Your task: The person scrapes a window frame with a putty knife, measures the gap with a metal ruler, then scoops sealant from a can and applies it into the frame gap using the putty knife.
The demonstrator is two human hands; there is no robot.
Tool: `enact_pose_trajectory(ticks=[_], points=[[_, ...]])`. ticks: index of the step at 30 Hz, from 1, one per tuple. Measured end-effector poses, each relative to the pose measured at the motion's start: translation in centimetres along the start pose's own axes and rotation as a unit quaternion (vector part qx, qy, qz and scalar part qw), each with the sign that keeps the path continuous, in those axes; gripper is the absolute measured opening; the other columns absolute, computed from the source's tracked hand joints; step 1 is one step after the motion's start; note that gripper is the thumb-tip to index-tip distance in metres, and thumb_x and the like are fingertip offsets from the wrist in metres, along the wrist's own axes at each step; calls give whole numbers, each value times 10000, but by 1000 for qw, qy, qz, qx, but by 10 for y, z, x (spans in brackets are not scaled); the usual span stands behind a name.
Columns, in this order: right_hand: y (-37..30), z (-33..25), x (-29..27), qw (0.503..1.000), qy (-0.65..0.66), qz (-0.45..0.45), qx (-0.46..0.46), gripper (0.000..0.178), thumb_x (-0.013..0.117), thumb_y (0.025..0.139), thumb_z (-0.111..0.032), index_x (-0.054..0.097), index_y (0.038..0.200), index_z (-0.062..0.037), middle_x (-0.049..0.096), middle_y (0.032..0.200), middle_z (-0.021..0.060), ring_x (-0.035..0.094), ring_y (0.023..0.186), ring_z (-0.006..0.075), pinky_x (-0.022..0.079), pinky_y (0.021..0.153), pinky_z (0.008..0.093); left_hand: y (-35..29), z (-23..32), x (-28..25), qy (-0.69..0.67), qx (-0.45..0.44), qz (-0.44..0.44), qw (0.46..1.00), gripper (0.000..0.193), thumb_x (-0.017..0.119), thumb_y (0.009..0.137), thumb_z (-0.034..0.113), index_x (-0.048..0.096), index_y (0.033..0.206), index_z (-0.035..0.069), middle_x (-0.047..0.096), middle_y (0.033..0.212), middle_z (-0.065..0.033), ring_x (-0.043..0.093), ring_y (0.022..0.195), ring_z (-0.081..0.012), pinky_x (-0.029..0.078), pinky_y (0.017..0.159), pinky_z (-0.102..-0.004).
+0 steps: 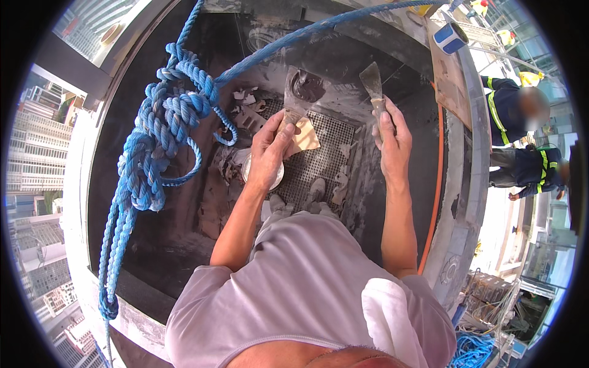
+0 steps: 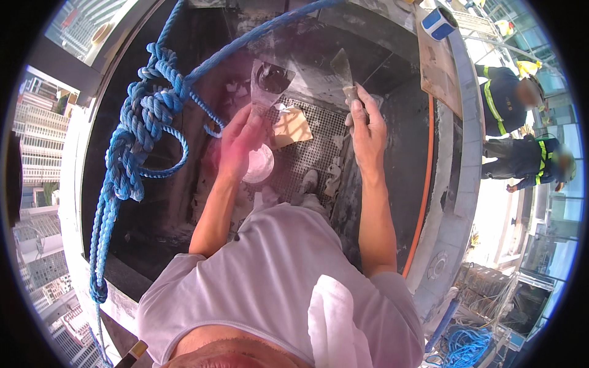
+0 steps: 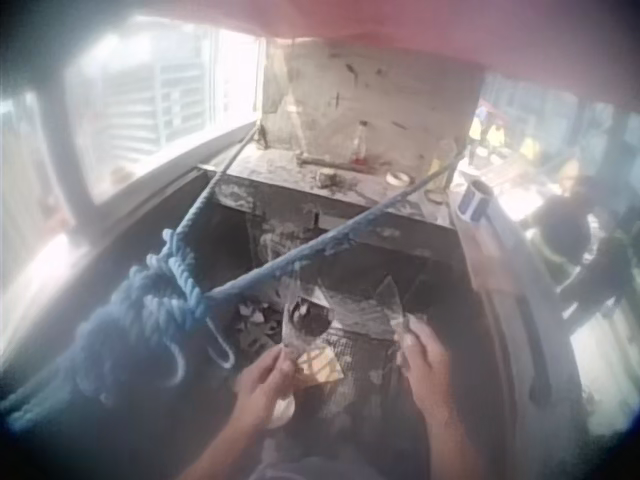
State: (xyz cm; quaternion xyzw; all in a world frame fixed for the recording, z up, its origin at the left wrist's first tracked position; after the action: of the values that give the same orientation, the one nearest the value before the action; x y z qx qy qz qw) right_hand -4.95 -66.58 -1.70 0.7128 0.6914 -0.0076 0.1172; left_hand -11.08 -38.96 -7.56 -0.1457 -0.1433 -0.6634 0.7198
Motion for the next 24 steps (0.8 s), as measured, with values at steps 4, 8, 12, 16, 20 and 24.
enact_pose_trajectory(ticks=[4,8,12,16,20,24], points=[[-60,-3,48,969,222,19,108,466,574,1193,-309,571,1581,-50,703,1121,47,578,708,31,379,488,169,7,-6,13,75,62,57,994,586,576,1187,270,414,1680,-1,668,1125,-23,522,872,-72,474,760,-254],[-79,-2,70,949,278,-22,145,457,576,1191,-289,551,1565,-27,686,1117,45,556,665,39,355,456,174,12,-12,37,107,39,18,993,549,532,1195,253,432,1683,23,648,1360,-51,609,1145,-133,507,1028,-316],[-76,10,79,944,282,-43,164,465,586,1186,-285,544,1570,-27,683,1109,39,563,680,42,350,458,169,13,-17,54,134,89,-2,987,490,536,1187,122,454,1650,-14,675,1262,-90,608,1018,-122,545,918,-305],[-65,14,80,941,302,-37,145,436,585,1184,-270,576,1550,-33,701,1111,36,564,682,41,369,480,173,3,-24,53,211,119,-16,970,436,585,1145,77,564,1563,-45,706,1336,-181,686,1182,-243,551,1018,-380],[-45,-16,64,959,269,-52,72,417,584,1180,-244,599,1534,-23,706,1132,59,567,708,51,407,545,184,-14,-34,38,309,125,-19,943,396,643,1118,109,656,1474,-63,742,1250,-153,710,1080,-236,565,966,-359],[-18,-38,14,986,57,-97,-125,384,684,1114,-151,674,1476,-25,718,1219,71,672,990,123,556,809,280,-4,-17,14,98,-50,9,994,408,628,1031,123,730,1384,-54,601,806,33,485,681,-72,415,649,-248]])
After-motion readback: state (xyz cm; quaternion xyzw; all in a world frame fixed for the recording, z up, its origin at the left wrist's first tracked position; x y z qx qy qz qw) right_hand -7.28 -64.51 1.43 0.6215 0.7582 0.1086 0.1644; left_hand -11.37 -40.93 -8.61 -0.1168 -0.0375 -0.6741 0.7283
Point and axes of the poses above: each hand's wrist, its own y-axis towards the middle knuckle, its own x-axis out of the palm, z = x × y, the point moved 7 cm from there along y, towards the middle knuckle
